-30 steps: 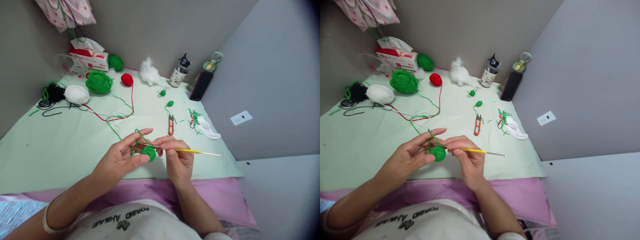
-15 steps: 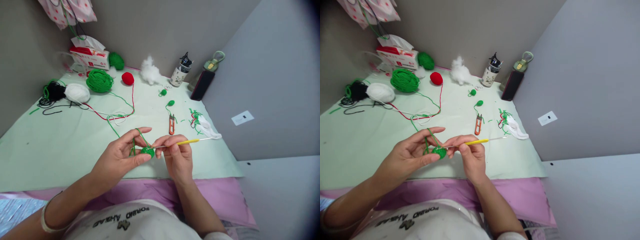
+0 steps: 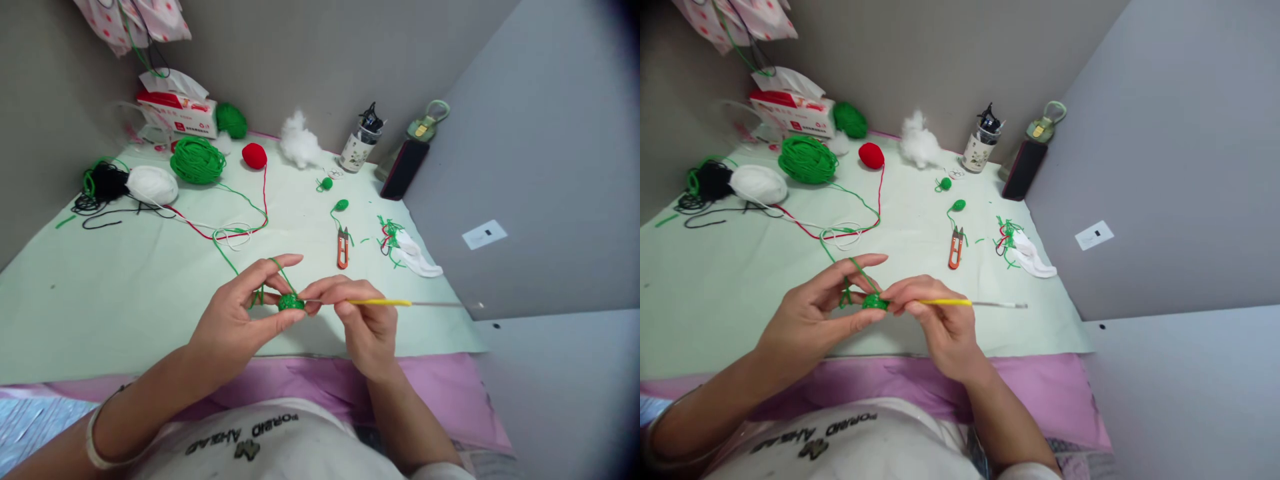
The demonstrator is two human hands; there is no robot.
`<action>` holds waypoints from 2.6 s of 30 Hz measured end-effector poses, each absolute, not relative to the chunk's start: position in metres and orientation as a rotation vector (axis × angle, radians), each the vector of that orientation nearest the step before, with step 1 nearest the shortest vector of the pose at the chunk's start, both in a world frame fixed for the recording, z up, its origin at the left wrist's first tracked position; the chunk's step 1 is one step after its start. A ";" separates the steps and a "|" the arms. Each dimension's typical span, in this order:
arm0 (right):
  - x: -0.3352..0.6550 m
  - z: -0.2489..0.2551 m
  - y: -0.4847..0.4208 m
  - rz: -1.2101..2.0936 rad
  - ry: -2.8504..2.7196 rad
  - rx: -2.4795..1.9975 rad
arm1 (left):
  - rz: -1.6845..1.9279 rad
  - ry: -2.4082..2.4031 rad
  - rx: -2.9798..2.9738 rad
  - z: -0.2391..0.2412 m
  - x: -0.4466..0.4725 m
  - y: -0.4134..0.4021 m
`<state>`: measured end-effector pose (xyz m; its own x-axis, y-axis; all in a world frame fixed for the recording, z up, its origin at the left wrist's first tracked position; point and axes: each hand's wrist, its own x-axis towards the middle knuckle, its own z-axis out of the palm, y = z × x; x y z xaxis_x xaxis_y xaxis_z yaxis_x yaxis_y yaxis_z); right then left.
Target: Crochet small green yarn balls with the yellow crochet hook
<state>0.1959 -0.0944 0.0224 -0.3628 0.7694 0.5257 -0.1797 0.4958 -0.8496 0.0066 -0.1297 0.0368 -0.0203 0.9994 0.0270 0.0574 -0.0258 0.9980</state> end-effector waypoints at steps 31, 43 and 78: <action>0.186 0.016 -0.105 0.740 -1.762 -0.540 | 1.504 1.298 1.373 0.018 0.014 -0.135; 0.186 0.009 -0.113 0.508 -1.834 -0.526 | 1.465 1.263 1.156 0.026 0.013 -0.135; 0.183 0.009 -0.112 0.722 -1.635 -0.527 | 1.471 1.118 0.978 0.028 0.014 -0.133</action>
